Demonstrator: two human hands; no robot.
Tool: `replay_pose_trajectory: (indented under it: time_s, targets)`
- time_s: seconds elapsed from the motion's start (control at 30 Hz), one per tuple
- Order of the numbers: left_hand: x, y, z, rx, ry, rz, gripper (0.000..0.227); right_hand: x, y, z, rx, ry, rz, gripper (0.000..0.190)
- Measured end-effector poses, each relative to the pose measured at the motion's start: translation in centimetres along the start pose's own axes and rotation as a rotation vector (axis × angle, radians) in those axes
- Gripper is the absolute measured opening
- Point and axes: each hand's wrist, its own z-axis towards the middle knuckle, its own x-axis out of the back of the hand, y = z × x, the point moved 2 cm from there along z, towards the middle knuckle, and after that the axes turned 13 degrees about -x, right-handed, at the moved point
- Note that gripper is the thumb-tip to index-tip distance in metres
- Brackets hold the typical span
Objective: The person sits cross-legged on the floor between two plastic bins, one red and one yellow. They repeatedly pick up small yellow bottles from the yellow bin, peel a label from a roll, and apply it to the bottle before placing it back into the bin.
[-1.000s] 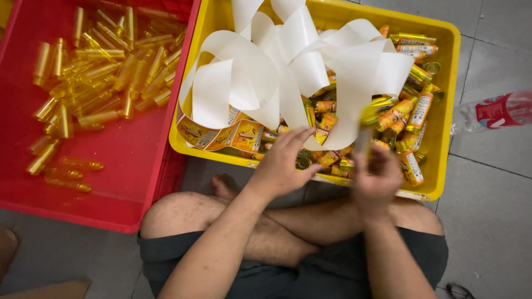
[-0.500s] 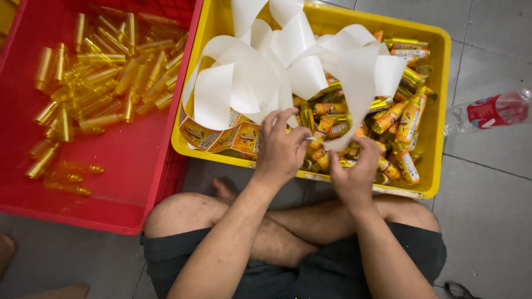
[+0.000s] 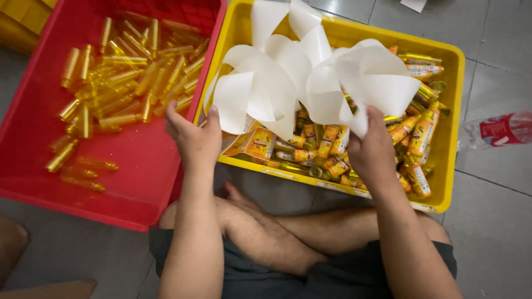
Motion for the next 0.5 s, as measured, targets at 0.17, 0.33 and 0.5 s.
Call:
replay_pose_trajectory:
  time_s: [0.17,0.33,0.5]
  targets:
    - [-0.8,0.5,-0.1,0.196,-0.216,-0.006,0.092,-2.2,2.8,0.1,0.075,-0.154,-0.441,0.077]
    - [-2.1,1.8,-0.8,0.332,-0.284,-0.163,0.094,0.0,0.4,-1.3,-0.184,-0.376,-0.615,0.122]
    - [-1.6,6.1,-2.7,0.119,-0.407,-0.272,0.092,3.2,-4.2,-3.1,0.171,-0.113,-0.209,0.091]
